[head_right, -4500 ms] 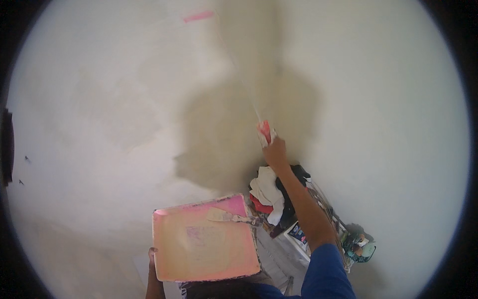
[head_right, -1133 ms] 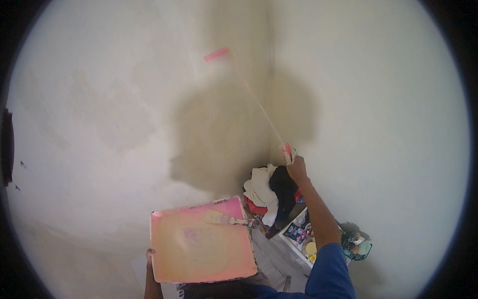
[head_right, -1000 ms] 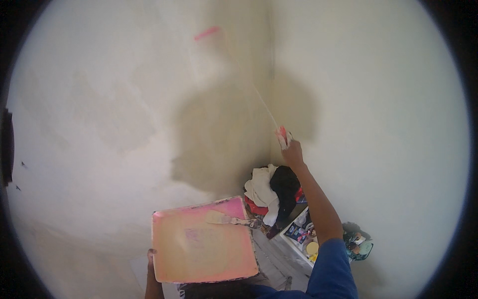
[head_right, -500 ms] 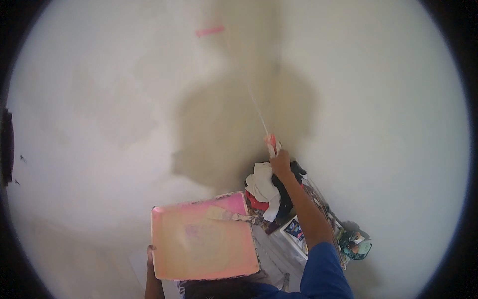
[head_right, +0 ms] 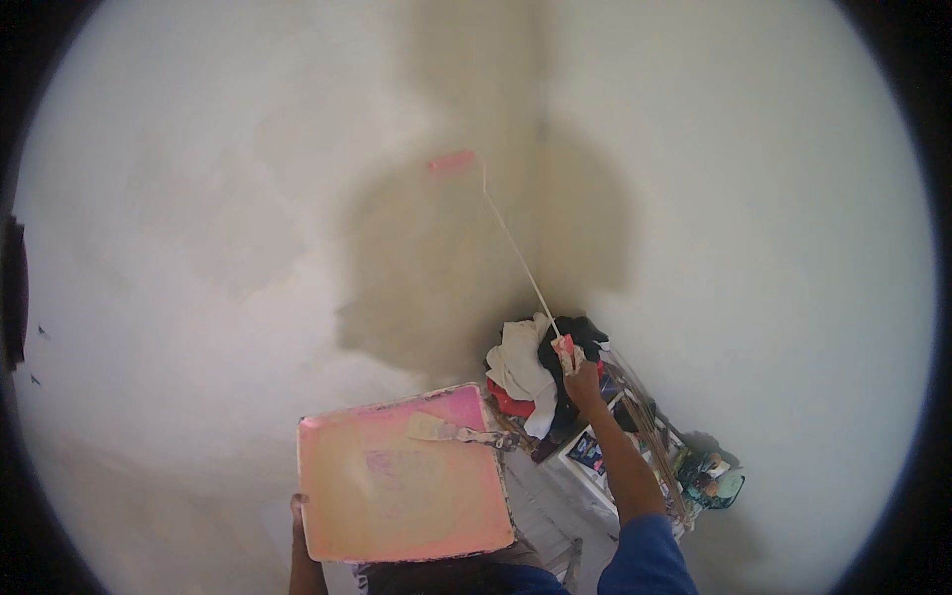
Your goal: The person paints a wall with pink paint using a roller, frequently reloading it from a paint tray.
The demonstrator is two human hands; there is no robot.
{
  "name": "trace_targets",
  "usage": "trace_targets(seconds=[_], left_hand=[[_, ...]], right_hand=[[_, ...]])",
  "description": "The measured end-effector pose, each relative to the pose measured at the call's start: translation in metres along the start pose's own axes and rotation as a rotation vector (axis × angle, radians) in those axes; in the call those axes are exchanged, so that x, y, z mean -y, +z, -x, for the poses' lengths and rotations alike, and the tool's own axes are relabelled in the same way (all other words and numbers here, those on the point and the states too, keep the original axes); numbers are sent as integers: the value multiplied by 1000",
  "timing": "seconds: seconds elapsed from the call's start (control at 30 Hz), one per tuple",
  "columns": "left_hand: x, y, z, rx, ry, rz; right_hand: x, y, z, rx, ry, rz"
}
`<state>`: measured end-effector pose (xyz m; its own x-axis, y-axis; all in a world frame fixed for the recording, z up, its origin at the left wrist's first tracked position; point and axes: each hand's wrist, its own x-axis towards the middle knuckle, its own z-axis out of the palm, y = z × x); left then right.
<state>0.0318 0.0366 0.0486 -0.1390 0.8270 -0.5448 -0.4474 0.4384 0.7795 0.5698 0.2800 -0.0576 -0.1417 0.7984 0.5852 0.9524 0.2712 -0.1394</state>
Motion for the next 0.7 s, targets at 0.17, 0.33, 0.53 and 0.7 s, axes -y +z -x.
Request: trace_targets(seconds=[0.17, 0.33, 0.53, 0.7], left_hand=[[29, -54, -31, 89, 71, 215], [21, -33, -26, -111, 68, 94], [36, -60, -32, 58, 77, 179], [68, -136, -54, 211, 90, 240]], right_hand=[[-15, 13, -49, -68, -81, 4], [-39, -5, -101, -38, 102, -100], [-66, -20, -126, -87, 154, -160], [-66, -17, -147, -134, -27, 29]])
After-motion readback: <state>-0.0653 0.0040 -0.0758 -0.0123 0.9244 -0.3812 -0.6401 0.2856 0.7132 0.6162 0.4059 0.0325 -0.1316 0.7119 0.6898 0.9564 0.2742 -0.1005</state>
